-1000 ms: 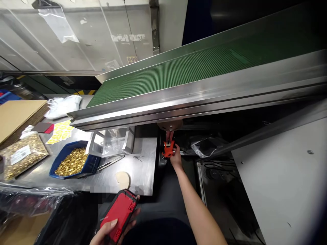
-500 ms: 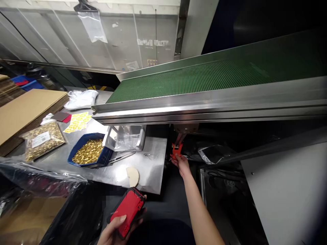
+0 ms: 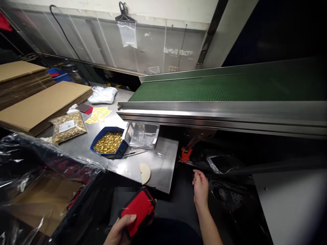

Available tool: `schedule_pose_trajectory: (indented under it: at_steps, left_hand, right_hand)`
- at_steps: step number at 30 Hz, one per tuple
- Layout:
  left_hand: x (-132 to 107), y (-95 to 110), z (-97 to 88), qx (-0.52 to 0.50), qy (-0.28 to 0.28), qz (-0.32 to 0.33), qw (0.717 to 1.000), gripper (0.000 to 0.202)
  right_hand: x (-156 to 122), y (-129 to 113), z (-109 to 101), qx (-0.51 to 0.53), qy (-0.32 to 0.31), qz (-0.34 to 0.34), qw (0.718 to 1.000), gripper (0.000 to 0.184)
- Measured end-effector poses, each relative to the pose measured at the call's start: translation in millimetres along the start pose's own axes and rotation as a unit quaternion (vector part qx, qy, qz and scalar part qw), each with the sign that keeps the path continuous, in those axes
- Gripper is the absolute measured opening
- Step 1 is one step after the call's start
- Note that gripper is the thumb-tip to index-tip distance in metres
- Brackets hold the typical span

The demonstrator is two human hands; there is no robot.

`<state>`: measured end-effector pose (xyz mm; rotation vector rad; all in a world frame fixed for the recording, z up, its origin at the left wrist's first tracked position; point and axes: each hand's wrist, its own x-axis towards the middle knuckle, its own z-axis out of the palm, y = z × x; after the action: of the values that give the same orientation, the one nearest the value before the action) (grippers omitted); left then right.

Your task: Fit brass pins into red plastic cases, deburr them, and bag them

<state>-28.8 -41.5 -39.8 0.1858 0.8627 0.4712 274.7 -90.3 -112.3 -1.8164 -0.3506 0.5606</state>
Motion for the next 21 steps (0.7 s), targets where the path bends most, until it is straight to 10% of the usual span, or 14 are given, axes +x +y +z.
schedule_pose_trajectory:
  at_steps: [3,7,15,21]
  left_hand:
    - [0,-1,-0.2,0.058,-0.086,-0.029,0.994,0.049]
    - [0,5,3.5,0.18,-0.175,-0.087,0.964,0.052]
    - [-18,43,-13.9,0.325,-0.186,0.038,0.926,0.072]
    - [4,22,-47.1,0.245,-0.103,0.102,0.959,0.066]
  right_hand:
    - [-58,-32,5,0.028,-0.23,0.025,0.973,0.047]
    - [-106,-65,22,0.01,-0.531,0.082,0.843,0.052]
    - [-131,-54,54,0.152,-0.395,0.251,0.871,0.056]
    - [-119,-59,72,-0.1,-0.525,0.034,0.845,0.047]
